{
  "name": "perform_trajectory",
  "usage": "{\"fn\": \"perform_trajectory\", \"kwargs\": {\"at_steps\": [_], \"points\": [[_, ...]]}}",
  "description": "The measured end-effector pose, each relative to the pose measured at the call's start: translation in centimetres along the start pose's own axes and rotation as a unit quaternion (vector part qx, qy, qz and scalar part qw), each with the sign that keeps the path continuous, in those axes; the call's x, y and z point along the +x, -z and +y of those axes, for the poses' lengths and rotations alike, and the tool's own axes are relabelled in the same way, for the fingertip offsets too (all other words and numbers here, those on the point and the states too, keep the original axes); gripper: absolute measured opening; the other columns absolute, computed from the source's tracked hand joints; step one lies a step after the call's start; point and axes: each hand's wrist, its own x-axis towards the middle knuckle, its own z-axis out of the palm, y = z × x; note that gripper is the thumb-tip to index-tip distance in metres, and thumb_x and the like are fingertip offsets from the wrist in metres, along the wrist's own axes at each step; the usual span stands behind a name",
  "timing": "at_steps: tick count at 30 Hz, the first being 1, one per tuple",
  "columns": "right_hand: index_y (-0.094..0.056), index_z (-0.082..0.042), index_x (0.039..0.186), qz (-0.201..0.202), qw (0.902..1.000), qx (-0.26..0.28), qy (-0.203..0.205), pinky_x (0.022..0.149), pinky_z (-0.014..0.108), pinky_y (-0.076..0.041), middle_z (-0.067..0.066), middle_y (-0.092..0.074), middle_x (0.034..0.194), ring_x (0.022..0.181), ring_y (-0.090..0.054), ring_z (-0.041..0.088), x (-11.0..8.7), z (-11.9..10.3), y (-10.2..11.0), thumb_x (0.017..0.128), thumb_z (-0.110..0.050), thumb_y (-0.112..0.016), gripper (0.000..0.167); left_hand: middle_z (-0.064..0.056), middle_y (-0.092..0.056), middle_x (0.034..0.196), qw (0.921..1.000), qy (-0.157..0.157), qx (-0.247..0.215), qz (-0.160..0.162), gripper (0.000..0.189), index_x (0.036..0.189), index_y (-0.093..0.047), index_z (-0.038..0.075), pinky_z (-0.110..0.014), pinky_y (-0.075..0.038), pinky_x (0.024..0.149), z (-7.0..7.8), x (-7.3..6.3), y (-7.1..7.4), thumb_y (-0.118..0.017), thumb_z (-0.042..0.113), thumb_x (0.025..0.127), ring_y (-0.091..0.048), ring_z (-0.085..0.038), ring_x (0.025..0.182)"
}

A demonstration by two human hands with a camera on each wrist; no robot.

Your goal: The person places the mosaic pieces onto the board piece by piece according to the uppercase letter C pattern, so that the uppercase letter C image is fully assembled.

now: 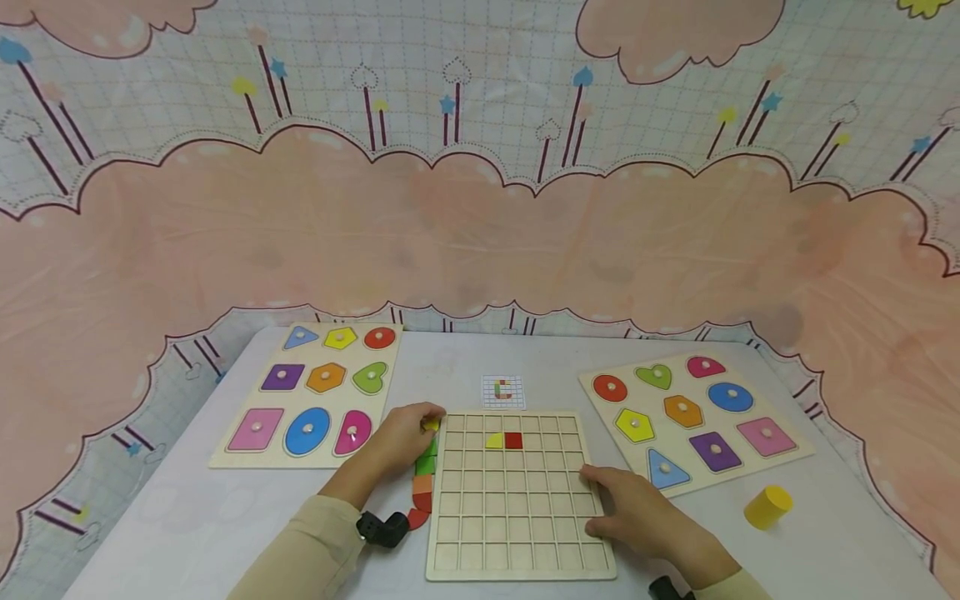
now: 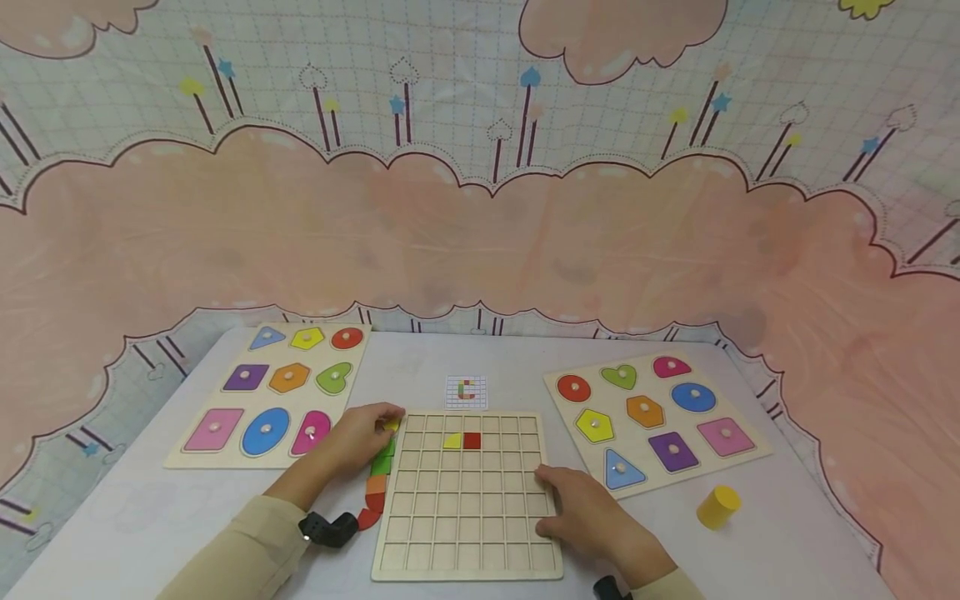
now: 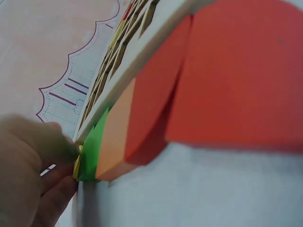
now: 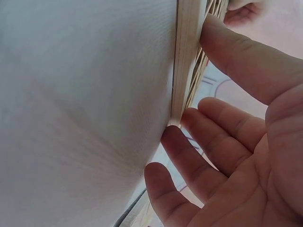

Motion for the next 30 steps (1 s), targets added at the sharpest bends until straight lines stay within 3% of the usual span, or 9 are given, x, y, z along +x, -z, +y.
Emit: {"fn": "perform_trajectory", "kwargs": {"at_steps": [8, 19, 25, 30], "points": [[-0.059, -0.004, 0.136, -0.001, 1.0000, -0.004, -0.001, 0.110, 0.056, -0.035, 0.010, -0.058, 0.140, 0.134, -0.046, 0.038, 0.03, -0.05, 0.07, 0.078, -0.017, -0.085, 0.065, -0.008, -0.065, 0.126, 0.9997, 0.013, -0.011, -0.017, 0.034, 0.127, -0.066, 0.007, -0.047, -0.046, 0.103, -0.11, 0.12, 0.03, -0.062, 0.000, 0.094, -0.056, -0.030, 0.122], [-0.060, -0.004, 0.135, 0.003, 1.0000, -0.001, 0.003, 0.109, 0.056, -0.036, 0.010, -0.058, 0.139, 0.133, -0.047, 0.037, -0.04, -0.08, 0.03, 0.077, -0.017, -0.086, 0.064, -0.012, -0.065, 0.124, 0.9996, 0.025, 0.002, -0.010, 0.033, 0.126, -0.064, 0.001, -0.046, -0.047, 0.102, 0.24, 0.27, 0.04, -0.066, 0.001, 0.093, -0.058, -0.029, 0.116], [-0.060, -0.004, 0.135, 0.003, 1.0000, -0.003, 0.001, 0.110, 0.056, -0.035, 0.010, -0.057, 0.140, 0.134, -0.046, 0.038, -0.07, -0.18, 0.21, 0.077, -0.018, -0.086, 0.065, -0.010, -0.065, 0.120, 0.9990, 0.042, 0.018, -0.004, 0.032, 0.123, -0.065, 0.003, -0.045, -0.048, 0.101, 0.04, 0.41, -0.01, -0.071, 0.006, 0.092, -0.058, -0.026, 0.109], [-0.059, -0.005, 0.136, 0.001, 1.0000, -0.005, 0.001, 0.109, 0.057, -0.035, 0.010, -0.057, 0.140, 0.134, -0.046, 0.038, -0.09, -0.19, 0.33, 0.077, -0.020, -0.086, 0.066, -0.010, -0.065, 0.121, 0.9986, 0.050, 0.020, -0.004, 0.032, 0.123, -0.065, 0.004, -0.046, -0.048, 0.102, -0.06, 0.36, 0.11, -0.072, 0.007, 0.092, -0.057, -0.027, 0.112]]}}
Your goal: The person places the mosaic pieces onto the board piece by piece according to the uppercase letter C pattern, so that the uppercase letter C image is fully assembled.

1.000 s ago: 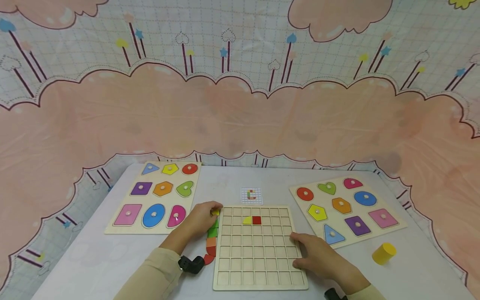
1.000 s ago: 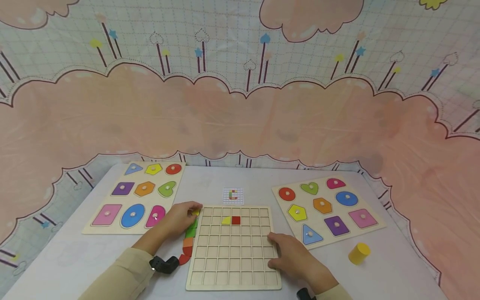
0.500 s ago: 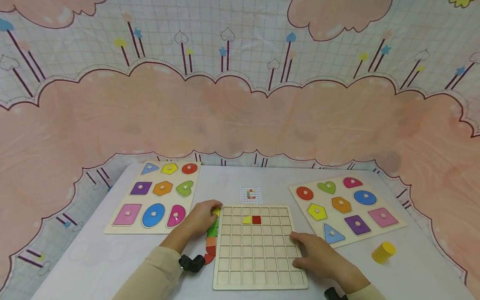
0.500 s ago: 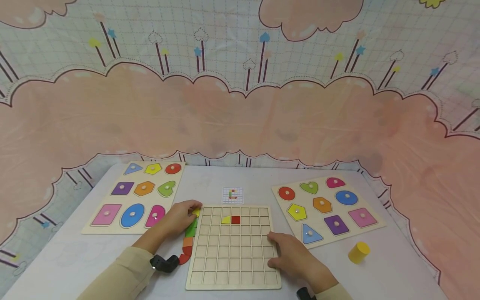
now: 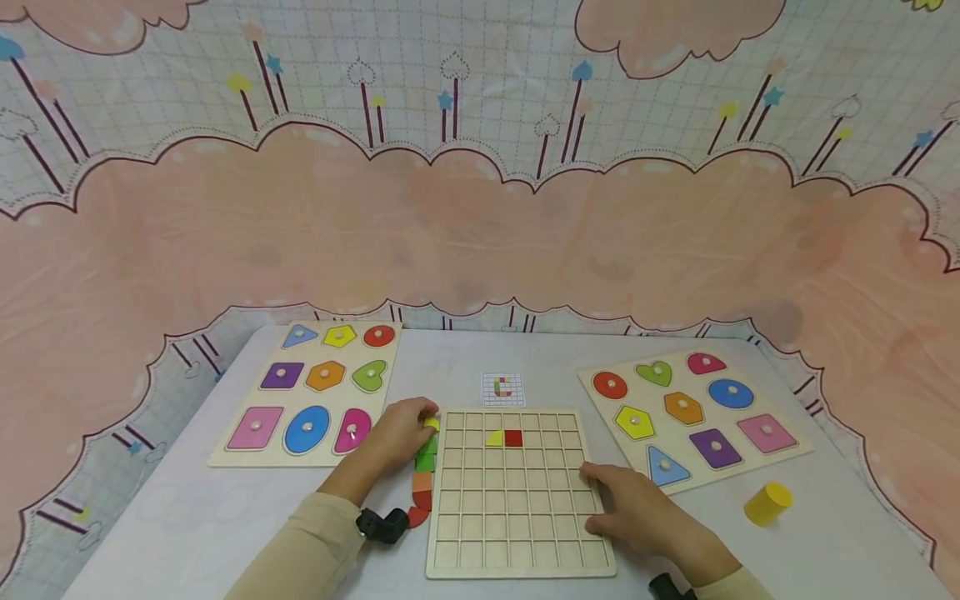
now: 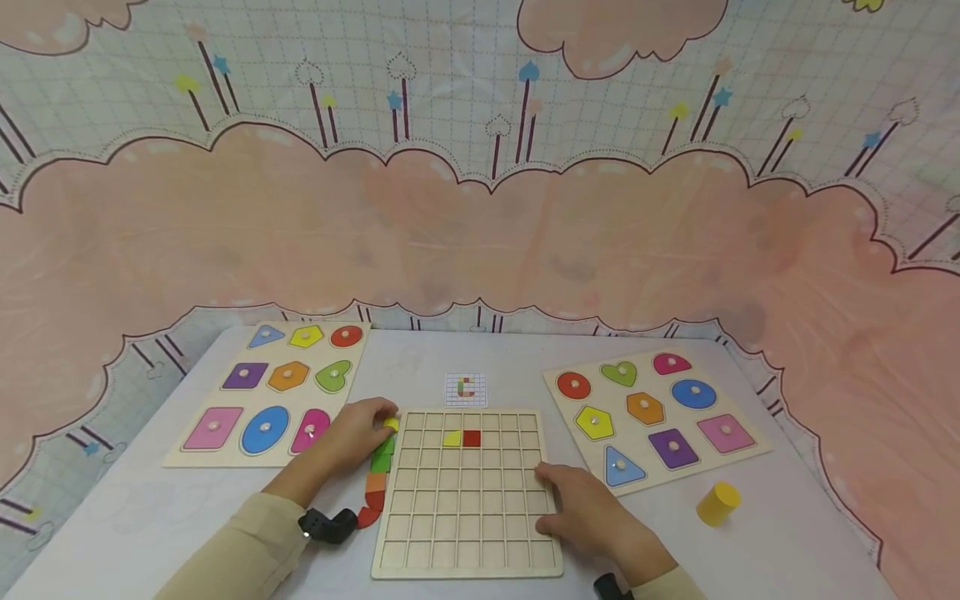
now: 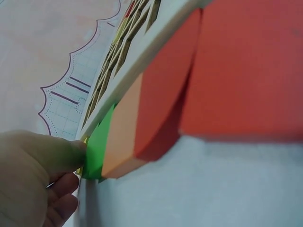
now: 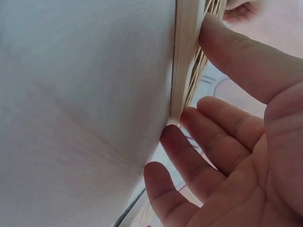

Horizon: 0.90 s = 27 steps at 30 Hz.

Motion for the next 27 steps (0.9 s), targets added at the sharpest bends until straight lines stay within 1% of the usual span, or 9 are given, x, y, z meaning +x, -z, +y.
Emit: {"fn": "perform_trajectory", "kwargs": {"at_steps": [7, 12, 19, 23, 27], "points": [[-0.060, -0.005, 0.136, 0.000, 1.0000, 0.001, -0.002, 0.109, 0.057, -0.036, 0.010, -0.058, 0.139, 0.133, -0.047, 0.038, -0.01, -0.03, -0.01, 0.076, -0.019, -0.087, 0.067, -0.010, -0.064, 0.124, 1.0000, -0.001, -0.004, -0.004, 0.033, 0.125, -0.064, 0.003, -0.047, -0.046, 0.104, -0.05, -0.11, 0.25, -0.068, 0.003, 0.093, -0.056, -0.029, 0.120], [-0.060, -0.005, 0.135, 0.001, 1.0000, -0.001, 0.000, 0.109, 0.057, -0.036, 0.011, -0.058, 0.138, 0.132, -0.047, 0.038, 0.00, -0.04, 0.02, 0.076, -0.019, -0.087, 0.066, -0.010, -0.065, 0.122, 0.9999, 0.002, -0.007, -0.007, 0.031, 0.124, -0.064, 0.003, -0.046, -0.047, 0.102, -0.04, -0.28, 0.35, -0.067, 0.002, 0.093, -0.058, -0.028, 0.116], [-0.060, -0.004, 0.135, 0.001, 1.0000, -0.002, 0.000, 0.109, 0.057, -0.036, 0.011, -0.058, 0.139, 0.133, -0.047, 0.038, 0.00, -0.03, 0.04, 0.077, -0.019, -0.087, 0.066, -0.011, -0.065, 0.121, 1.0000, -0.001, -0.002, 0.008, 0.034, 0.124, -0.064, 0.002, -0.046, -0.048, 0.101, 0.00, -0.46, 0.45, -0.070, 0.005, 0.091, -0.058, -0.027, 0.112], [-0.060, -0.004, 0.135, 0.001, 1.0000, -0.003, -0.003, 0.109, 0.057, -0.036, 0.010, -0.058, 0.139, 0.133, -0.047, 0.038, 0.00, -0.07, 0.05, 0.077, -0.019, -0.087, 0.066, -0.011, -0.064, 0.123, 0.9999, -0.006, -0.007, 0.005, 0.037, 0.126, -0.063, 0.003, -0.046, -0.048, 0.101, -0.03, -0.49, 0.37, -0.071, 0.005, 0.090, -0.057, -0.027, 0.113], [-0.060, -0.005, 0.135, 0.000, 1.0000, -0.001, -0.004, 0.109, 0.057, -0.035, 0.010, -0.058, 0.139, 0.133, -0.047, 0.038, 0.02, -0.08, 0.03, 0.077, -0.019, -0.087, 0.066, -0.011, -0.064, 0.123, 0.9999, -0.012, -0.012, -0.001, 0.035, 0.126, -0.063, 0.002, -0.046, -0.048, 0.102, 0.01, -0.54, 0.37, -0.069, 0.003, 0.091, -0.057, -0.029, 0.115]]}}
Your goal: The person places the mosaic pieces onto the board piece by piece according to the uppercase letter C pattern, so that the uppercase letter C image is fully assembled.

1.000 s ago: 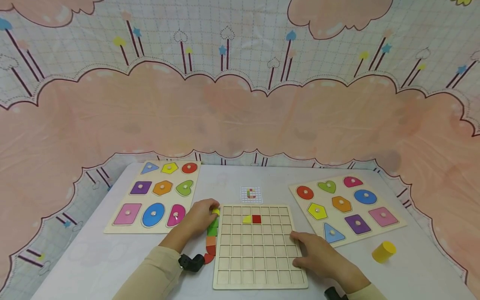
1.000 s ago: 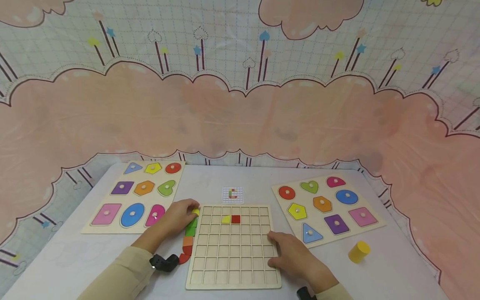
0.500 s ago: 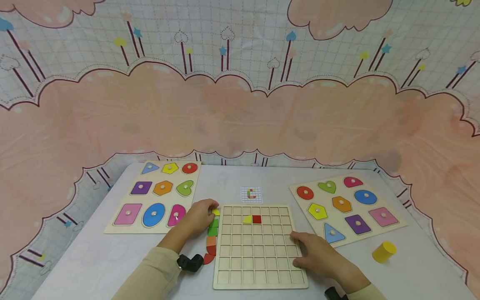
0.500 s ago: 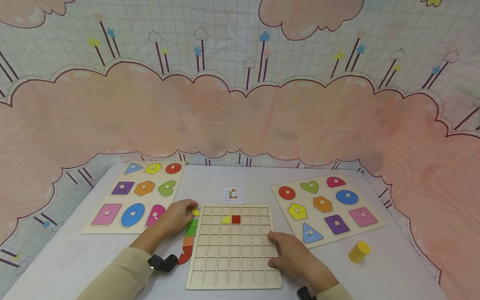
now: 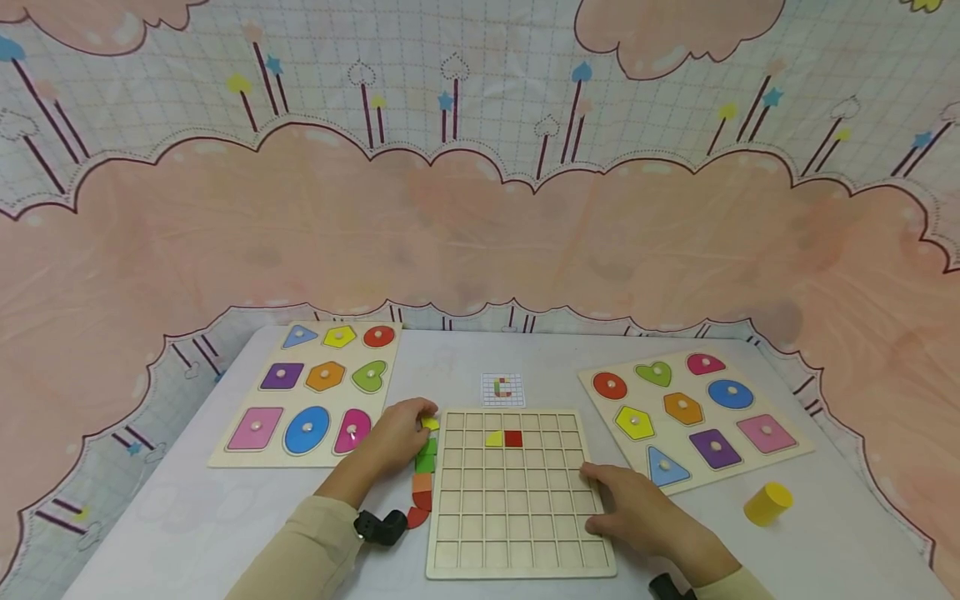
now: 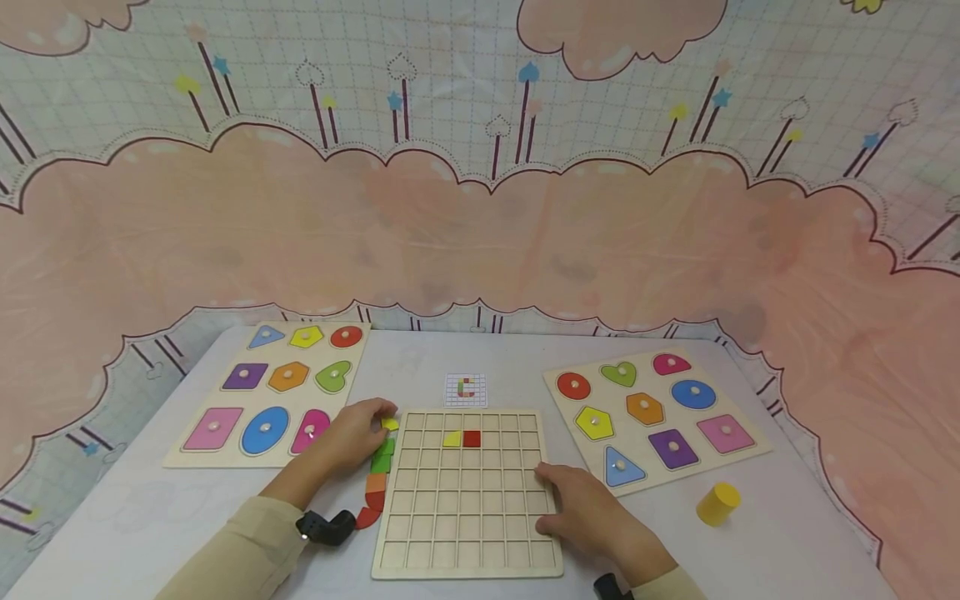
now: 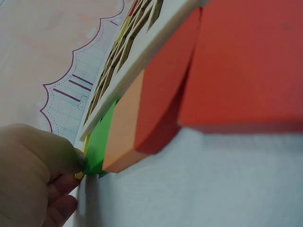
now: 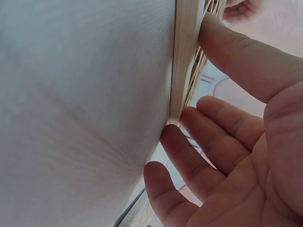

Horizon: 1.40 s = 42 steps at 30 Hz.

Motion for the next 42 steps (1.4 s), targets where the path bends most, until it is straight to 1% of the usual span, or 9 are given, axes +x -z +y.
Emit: {"fn": "perform_trajectory", "kwargs": {"at_steps": [10, 16, 19, 25, 32, 35, 42], "points": [[-0.060, -0.005, 0.136, -0.003, 1.0000, 0.001, -0.002, 0.109, 0.056, -0.036, 0.010, -0.058, 0.139, 0.133, -0.047, 0.037, 0.1, 0.0, -0.1, 0.077, -0.019, -0.086, 0.066, -0.010, -0.065, 0.119, 1.0000, 0.002, 0.008, -0.001, 0.031, 0.123, -0.064, 0.003, -0.044, -0.050, 0.100, 0.0, 0.1, 0.0, -0.068, 0.003, 0.092, -0.058, -0.027, 0.110], [-0.060, -0.005, 0.136, -0.004, 1.0000, 0.000, 0.001, 0.109, 0.056, -0.036, 0.010, -0.058, 0.139, 0.133, -0.047, 0.038, 0.1, 0.0, 0.0, 0.076, -0.020, -0.087, 0.067, -0.010, -0.064, 0.120, 0.9999, 0.008, 0.004, 0.004, 0.032, 0.124, -0.064, 0.003, -0.044, -0.050, 0.099, 0.0, 0.0, 0.1, -0.068, 0.003, 0.092, -0.058, -0.026, 0.108], [-0.059, -0.005, 0.136, -0.004, 1.0000, -0.001, 0.003, 0.109, 0.057, -0.035, 0.011, -0.058, 0.139, 0.133, -0.046, 0.038, 0.1, 0.1, 0.0, 0.076, -0.020, -0.087, 0.067, -0.010, -0.064, 0.121, 0.9999, 0.006, 0.005, 0.008, 0.033, 0.125, -0.063, 0.003, -0.043, -0.050, 0.099, 0.1, 0.1, 0.2, -0.068, 0.004, 0.092, -0.058, -0.025, 0.107], [-0.059, -0.004, 0.136, -0.002, 1.0000, 0.001, 0.007, 0.109, 0.057, -0.035, 0.011, -0.058, 0.139, 0.133, -0.046, 0.038, 0.1, 0.1, 0.0, 0.076, -0.020, -0.087, 0.068, -0.010, -0.064, 0.122, 0.9998, 0.001, 0.013, 0.011, 0.034, 0.125, -0.063, 0.003, -0.045, -0.049, 0.100, 0.5, 0.1, 0.5, -0.068, 0.004, 0.092, -0.058, -0.026, 0.110], [-0.060, -0.004, 0.136, 0.001, 1.0000, 0.003, 0.008, 0.109, 0.057, -0.036, 0.011, -0.058, 0.139, 0.133, -0.047, 0.039, 0.1, 0.1, -0.1, 0.076, -0.019, -0.087, 0.067, -0.011, -0.066, 0.120, 0.9995, -0.027, 0.008, 0.015, 0.032, 0.123, -0.064, 0.001, -0.046, -0.048, 0.102, 1.3, -0.1, 0.5, -0.066, 0.003, 0.091, -0.059, -0.028, 0.113], [-0.060, -0.004, 0.135, 0.002, 1.0000, 0.003, 0.005, 0.109, 0.057, -0.036, 0.011, -0.058, 0.139, 0.133, -0.047, 0.038, 0.1, 0.1, -0.2, 0.076, -0.018, -0.086, 0.066, -0.011, -0.065, 0.121, 0.9994, -0.031, -0.001, 0.013, 0.032, 0.123, -0.064, 0.002, -0.046, -0.048, 0.102, 1.8, -0.3, 0.5, -0.066, 0.003, 0.092, -0.058, -0.028, 0.113], [-0.060, -0.005, 0.135, 0.000, 1.0000, -0.003, 0.003, 0.109, 0.056, -0.036, 0.010, -0.058, 0.139, 0.133, -0.047, 0.038, 0.2, 0.2, -0.2, 0.076, -0.019, -0.087, 0.066, -0.009, -0.066, 0.119, 0.9985, -0.052, -0.010, 0.010, 0.031, 0.122, -0.065, 0.002, -0.046, -0.048, 0.102, 2.7, -0.4, 0.0, -0.067, 0.001, 0.091, -0.059, -0.028, 0.114]]}}
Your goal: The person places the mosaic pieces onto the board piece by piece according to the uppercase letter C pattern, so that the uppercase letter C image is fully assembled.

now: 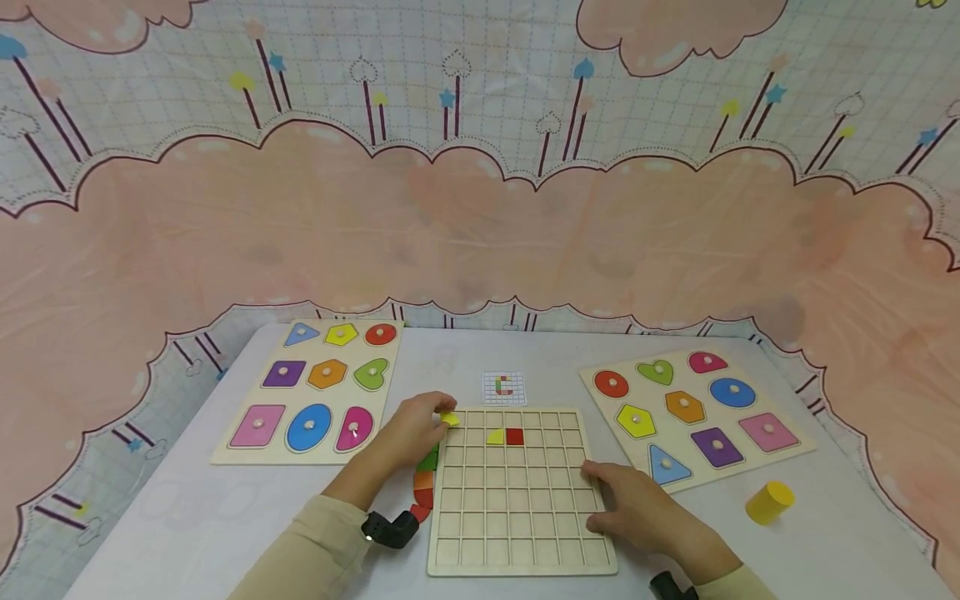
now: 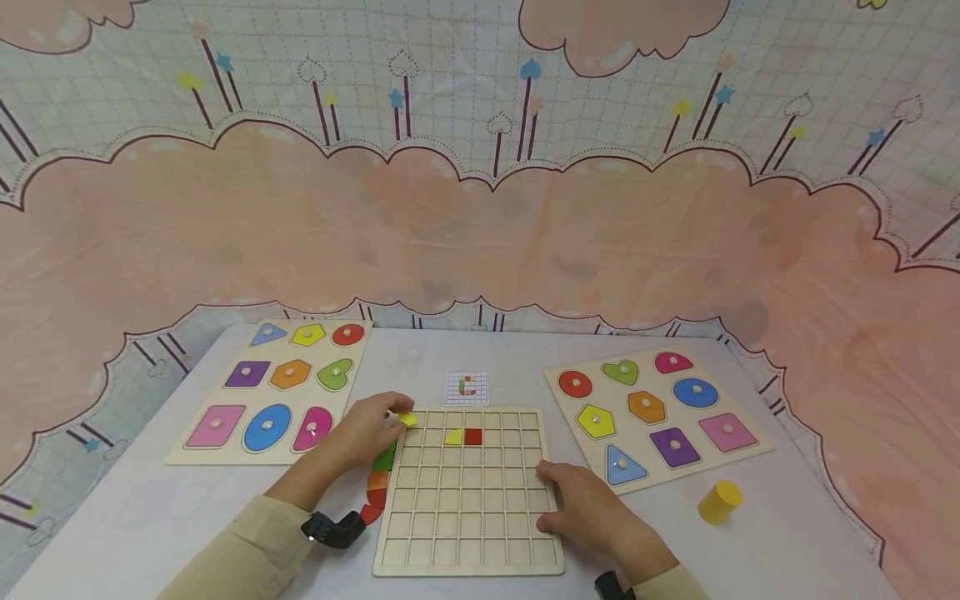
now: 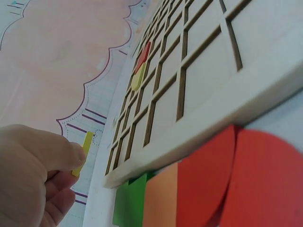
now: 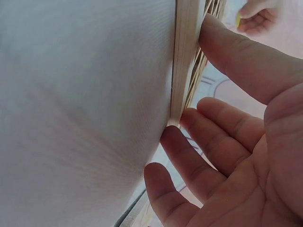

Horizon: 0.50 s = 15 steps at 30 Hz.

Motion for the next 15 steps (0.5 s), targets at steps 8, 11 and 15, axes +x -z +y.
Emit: {"fn": "perform_trajectory", "kwargs": {"at_steps": [8, 11, 15], "points": [[-0.060, -0.006, 0.135, 0.000, 1.0000, 0.002, -0.001, 0.109, 0.056, -0.036, 0.010, -0.058, 0.138, 0.132, -0.047, 0.038, 0.0, 0.0, 0.0, 0.076, -0.018, -0.087, 0.066, -0.009, -0.066, 0.120, 0.9998, -0.010, -0.008, -0.017, 0.031, 0.123, -0.064, 0.002, -0.045, -0.047, 0.103, 0.9, 0.0, -0.6, -0.067, 0.003, 0.092, -0.058, -0.028, 0.115], [-0.060, -0.005, 0.136, 0.000, 1.0000, 0.002, -0.002, 0.109, 0.057, -0.036, 0.010, -0.058, 0.139, 0.133, -0.047, 0.038, 0.0, 0.0, 0.0, 0.076, -0.018, -0.087, 0.066, -0.009, -0.065, 0.120, 0.9997, -0.010, -0.009, -0.022, 0.031, 0.123, -0.065, 0.003, -0.044, -0.048, 0.102, 1.3, 0.0, -0.9, -0.068, 0.005, 0.092, -0.058, -0.027, 0.114], [-0.060, -0.005, 0.135, -0.001, 1.0000, 0.004, -0.002, 0.109, 0.057, -0.036, 0.011, -0.058, 0.139, 0.133, -0.047, 0.038, -0.1, 0.0, 0.0, 0.076, -0.018, -0.087, 0.066, -0.008, -0.065, 0.121, 0.9994, -0.014, -0.016, -0.028, 0.032, 0.124, -0.065, 0.004, -0.044, -0.048, 0.102, 1.9, 0.0, -1.4, -0.068, 0.005, 0.093, -0.058, -0.027, 0.116]]}}
